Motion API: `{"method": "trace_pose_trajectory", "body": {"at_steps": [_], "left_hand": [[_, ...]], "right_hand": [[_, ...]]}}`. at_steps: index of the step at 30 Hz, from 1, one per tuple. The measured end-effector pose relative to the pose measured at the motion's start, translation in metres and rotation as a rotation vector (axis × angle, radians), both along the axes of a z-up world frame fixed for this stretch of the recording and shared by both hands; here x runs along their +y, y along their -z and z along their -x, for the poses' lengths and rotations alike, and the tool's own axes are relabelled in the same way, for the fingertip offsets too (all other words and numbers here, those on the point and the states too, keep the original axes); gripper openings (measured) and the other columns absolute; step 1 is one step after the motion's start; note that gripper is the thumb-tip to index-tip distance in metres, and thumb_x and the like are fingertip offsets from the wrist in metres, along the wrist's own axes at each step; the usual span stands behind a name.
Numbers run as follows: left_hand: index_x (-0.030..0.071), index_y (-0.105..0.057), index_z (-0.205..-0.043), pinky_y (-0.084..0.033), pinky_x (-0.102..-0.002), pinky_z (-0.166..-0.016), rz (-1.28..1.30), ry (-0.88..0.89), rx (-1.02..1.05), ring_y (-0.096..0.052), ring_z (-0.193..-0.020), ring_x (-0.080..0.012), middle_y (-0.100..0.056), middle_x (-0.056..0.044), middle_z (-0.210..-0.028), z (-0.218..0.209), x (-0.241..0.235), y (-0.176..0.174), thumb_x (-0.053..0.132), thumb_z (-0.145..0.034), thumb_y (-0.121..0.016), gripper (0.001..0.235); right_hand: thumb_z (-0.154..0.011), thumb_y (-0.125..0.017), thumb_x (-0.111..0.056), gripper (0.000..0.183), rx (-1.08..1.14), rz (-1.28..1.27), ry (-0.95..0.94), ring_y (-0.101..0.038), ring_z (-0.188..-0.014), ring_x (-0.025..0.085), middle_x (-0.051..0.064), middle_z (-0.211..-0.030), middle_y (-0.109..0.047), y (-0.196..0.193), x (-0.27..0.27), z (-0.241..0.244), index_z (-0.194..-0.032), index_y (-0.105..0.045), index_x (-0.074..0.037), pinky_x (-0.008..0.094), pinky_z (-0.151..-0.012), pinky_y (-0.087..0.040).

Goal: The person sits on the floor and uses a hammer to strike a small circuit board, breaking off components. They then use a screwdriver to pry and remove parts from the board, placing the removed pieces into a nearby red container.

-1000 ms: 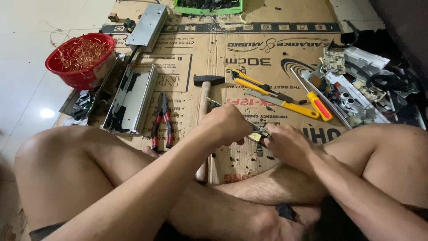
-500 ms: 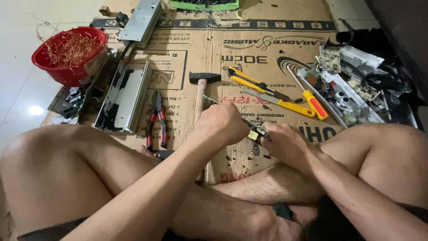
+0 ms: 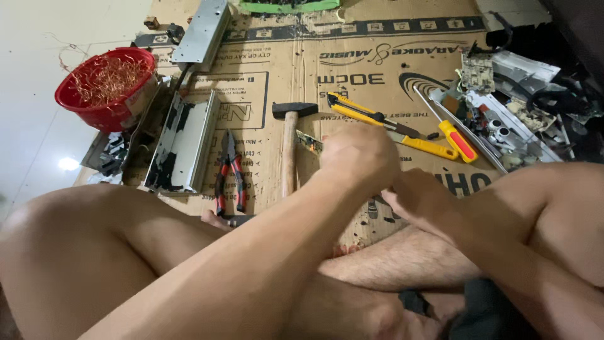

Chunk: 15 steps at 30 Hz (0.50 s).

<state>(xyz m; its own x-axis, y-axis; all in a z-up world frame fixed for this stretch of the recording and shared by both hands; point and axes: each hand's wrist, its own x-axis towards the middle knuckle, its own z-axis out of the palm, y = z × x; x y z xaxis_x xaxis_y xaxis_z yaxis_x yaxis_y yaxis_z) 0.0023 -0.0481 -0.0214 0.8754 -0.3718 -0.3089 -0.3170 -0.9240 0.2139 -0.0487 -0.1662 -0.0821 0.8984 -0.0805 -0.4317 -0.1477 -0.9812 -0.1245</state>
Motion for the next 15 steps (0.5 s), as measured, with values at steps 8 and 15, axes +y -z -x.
{"method": "trace_pose_trajectory", "body": {"at_steps": [8,15], "left_hand": [[0.012,-0.076,-0.088,-0.054,-0.041,-0.049,-0.194,0.127,-0.045,-0.074,-0.075,-0.0297,-0.068,-0.004,-0.072,0.026,-0.045,-0.020,0.037,-0.083,-0.060,0.030],[0.013,-0.069,-0.074,-0.033,-0.028,-0.030,-0.105,0.068,-0.146,-0.055,-0.050,-0.0159,-0.057,0.002,-0.060,0.064,-0.060,-0.005,0.021,-0.094,-0.071,0.021]], "right_hand": [[-0.086,-0.052,-0.024,0.023,-0.109,-0.219,0.301,-0.067,-0.077,0.033,0.012,-0.076,-0.070,0.000,0.003,-0.004,-0.075,-0.068,-0.012,0.042,-0.071,-0.053],[-0.075,-0.053,-0.018,0.026,-0.175,-0.438,0.694,-0.054,-0.055,0.028,0.006,-0.058,-0.059,-0.069,0.038,0.011,-0.050,-0.060,-0.015,0.038,-0.058,-0.043]]}}
